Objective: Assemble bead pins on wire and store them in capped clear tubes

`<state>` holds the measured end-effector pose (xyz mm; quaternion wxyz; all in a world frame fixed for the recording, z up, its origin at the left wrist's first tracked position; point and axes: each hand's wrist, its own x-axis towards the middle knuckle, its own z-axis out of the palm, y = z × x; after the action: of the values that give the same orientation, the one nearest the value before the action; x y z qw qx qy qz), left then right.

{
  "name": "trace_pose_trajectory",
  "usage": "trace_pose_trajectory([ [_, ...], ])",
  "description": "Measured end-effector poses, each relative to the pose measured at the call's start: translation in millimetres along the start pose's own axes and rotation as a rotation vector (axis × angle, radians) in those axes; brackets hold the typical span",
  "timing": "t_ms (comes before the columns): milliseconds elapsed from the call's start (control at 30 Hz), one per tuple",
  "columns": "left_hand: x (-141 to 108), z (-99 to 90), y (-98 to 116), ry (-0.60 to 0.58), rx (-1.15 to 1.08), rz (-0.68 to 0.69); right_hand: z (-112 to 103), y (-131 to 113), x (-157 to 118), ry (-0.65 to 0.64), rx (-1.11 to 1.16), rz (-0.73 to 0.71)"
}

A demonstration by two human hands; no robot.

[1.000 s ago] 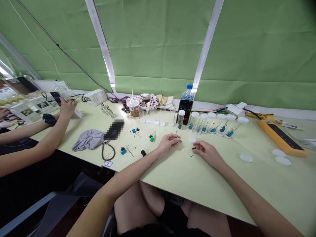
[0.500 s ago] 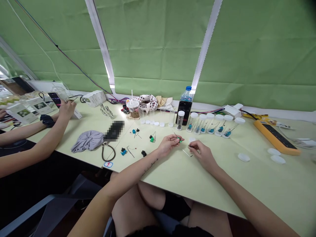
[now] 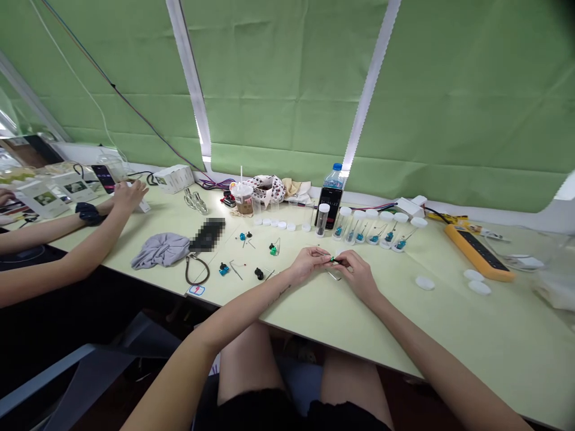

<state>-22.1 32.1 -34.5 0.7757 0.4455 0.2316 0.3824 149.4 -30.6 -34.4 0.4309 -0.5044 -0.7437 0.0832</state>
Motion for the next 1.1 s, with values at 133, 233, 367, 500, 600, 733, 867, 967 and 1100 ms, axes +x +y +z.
trace_pose_trajectory([
  [133, 0, 1.7, 1, -0.03, 0.013, 0.008, -1, -1, -2, 0.02, 0.007, -0.023],
  [233, 0, 1.2, 1, -0.034, 0.028, 0.012, -1, -1, -2, 0.043, 0.018, -0.032],
  [367, 2, 0.4, -1, -0.04, 0.038, 0.021, 1, 2, -3, 0.076, 0.031, -0.038],
  [500, 5, -0.4, -3, -0.056, 0.034, 0.023, 2, 6, -4, 0.072, 0.036, -0.053],
  [600, 6, -0.9, -4, -0.061, 0.031, 0.022, 2, 7, -5, 0.06, 0.039, -0.052],
  [733, 5, 0.5, -2, -0.04, 0.044, 0.024, 2, 6, -5, 0.045, 0.042, -0.044],
  [867, 3, 1.9, -1, 0.005, 0.072, 0.032, 1, 6, -3, 0.021, 0.042, -0.049],
  [967, 3, 0.4, -1, 0.005, 0.078, 0.021, 1, 8, -3, -0.004, 0.043, -0.047],
  [1100, 5, -2.9, -4, -0.007, 0.082, 0.014, 2, 10, -4, -0.032, 0.036, -0.05],
])
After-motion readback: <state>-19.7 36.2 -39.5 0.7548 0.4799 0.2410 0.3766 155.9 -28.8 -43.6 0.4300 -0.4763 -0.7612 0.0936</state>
